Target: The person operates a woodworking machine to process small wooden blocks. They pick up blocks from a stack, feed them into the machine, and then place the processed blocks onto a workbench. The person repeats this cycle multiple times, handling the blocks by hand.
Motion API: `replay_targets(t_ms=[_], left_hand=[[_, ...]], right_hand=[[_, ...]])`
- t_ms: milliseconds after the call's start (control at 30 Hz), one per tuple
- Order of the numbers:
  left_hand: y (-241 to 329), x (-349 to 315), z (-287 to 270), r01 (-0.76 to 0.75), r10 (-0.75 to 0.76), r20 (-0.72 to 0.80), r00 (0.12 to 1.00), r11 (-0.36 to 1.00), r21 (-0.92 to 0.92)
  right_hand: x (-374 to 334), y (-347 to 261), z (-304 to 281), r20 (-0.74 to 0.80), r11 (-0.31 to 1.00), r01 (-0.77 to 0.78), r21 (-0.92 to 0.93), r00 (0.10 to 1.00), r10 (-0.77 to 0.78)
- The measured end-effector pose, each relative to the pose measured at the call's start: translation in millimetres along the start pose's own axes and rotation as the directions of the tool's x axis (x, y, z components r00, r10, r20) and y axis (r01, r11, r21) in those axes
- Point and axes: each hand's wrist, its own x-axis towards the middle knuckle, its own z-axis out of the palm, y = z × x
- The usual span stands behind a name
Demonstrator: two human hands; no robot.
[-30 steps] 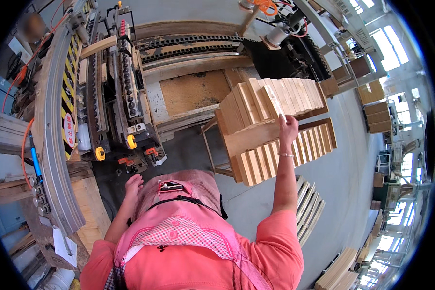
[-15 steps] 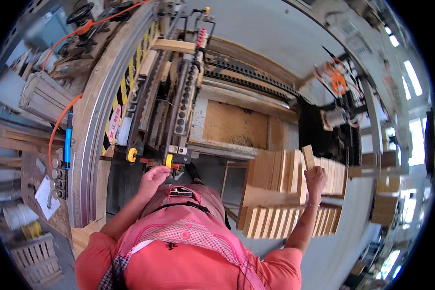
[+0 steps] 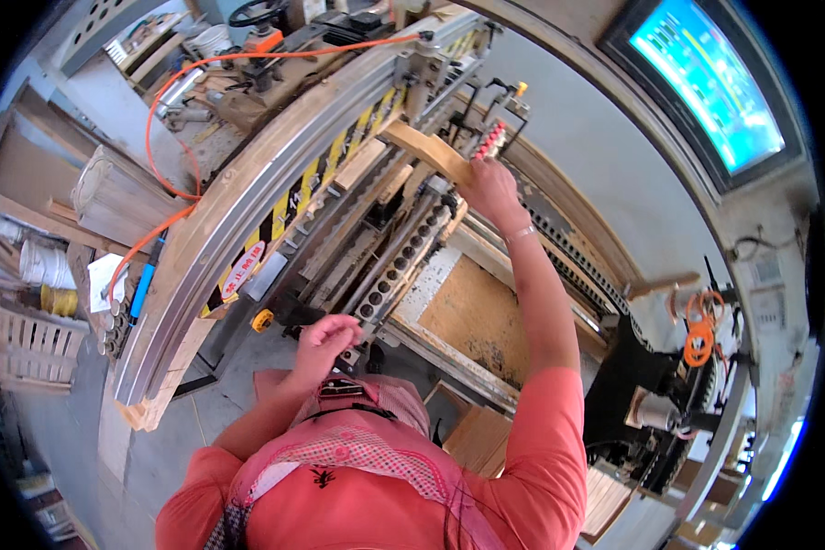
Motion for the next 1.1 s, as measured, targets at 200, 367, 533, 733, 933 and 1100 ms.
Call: replay_targets(t_ms=[200, 367, 533, 733, 933, 1100], left_hand=[[-9.6, 10.4, 12.0, 0.015, -0.015, 0.002, 1.000, 0.995, -0.102], [-17.9, 14.0, 7.7, 0.033, -0.039, -0.035, 0.999, 0.987, -0.159], [-12.8, 28.3, 12.2, 0.050, -0.050, 0.003, 0.999, 0.992, -0.114], [-20.9, 63.3, 8.3, -0.061, 0.061, 0.003, 0.998, 0.990, -0.126], [-10.4, 106.6, 36.3, -0.154, 0.194, 0.143, 0.971, 0.955, -0.252], [-9.2, 95.4, 35.3, -0.227, 0.248, 0.133, 0.960, 0.961, -0.159]], right_hand=[[94.5, -9.9, 67.1, 0.085, 0.991, 0.056, -0.122, 0.995, -0.046], [110.1, -25.1, 60.4, 0.289, 0.992, -0.051, -0.118, 0.954, 0.084], [112.8, -10.9, 58.9, 0.307, 0.987, -0.035, -0.159, 0.948, 0.083], [37.8, -38.6, -19.1, 0.370, 0.999, -0.052, 0.011, 0.928, 0.044], [-58.0, -92.6, -29.2, 0.461, 0.813, -0.020, 0.581, 0.831, -0.309], [-73.1, -98.3, -17.6, 0.514, 0.734, -0.187, 0.653, 0.821, -0.248]])
